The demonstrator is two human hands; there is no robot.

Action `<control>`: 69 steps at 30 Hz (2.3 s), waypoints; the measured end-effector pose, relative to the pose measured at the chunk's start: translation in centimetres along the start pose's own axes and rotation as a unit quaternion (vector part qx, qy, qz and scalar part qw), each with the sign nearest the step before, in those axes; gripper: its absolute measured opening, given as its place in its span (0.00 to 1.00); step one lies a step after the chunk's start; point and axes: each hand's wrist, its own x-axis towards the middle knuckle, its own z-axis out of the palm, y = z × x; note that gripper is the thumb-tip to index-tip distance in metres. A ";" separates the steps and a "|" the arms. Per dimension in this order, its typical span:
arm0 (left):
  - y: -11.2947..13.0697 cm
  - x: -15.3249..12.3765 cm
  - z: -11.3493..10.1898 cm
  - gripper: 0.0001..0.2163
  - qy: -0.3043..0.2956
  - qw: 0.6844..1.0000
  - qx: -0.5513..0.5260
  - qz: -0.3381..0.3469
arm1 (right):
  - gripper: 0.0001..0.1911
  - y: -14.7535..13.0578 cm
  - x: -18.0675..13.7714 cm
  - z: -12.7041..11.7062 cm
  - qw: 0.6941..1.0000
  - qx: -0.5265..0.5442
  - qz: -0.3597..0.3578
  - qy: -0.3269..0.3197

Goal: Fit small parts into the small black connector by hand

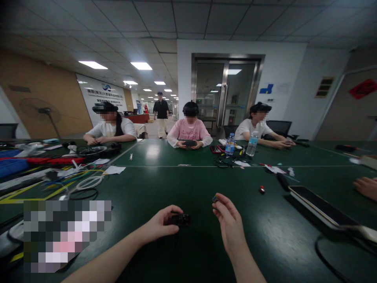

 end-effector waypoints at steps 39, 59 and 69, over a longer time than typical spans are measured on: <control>-0.4 0.3 0.1 0.19 -0.001 1.000 -0.006 0.024 | 0.14 3.1 -1.7 1.3 0.931 -0.286 -0.055 -0.221; 0.1 0.2 0.3 0.19 0.003 1.000 0.006 0.017 | 0.10 2.8 -2.3 1.7 0.880 -0.378 -0.077 -0.277; -0.1 0.1 0.2 0.18 0.001 0.999 0.001 0.032 | 0.12 3.5 -1.9 1.6 0.906 -0.323 -0.031 -0.271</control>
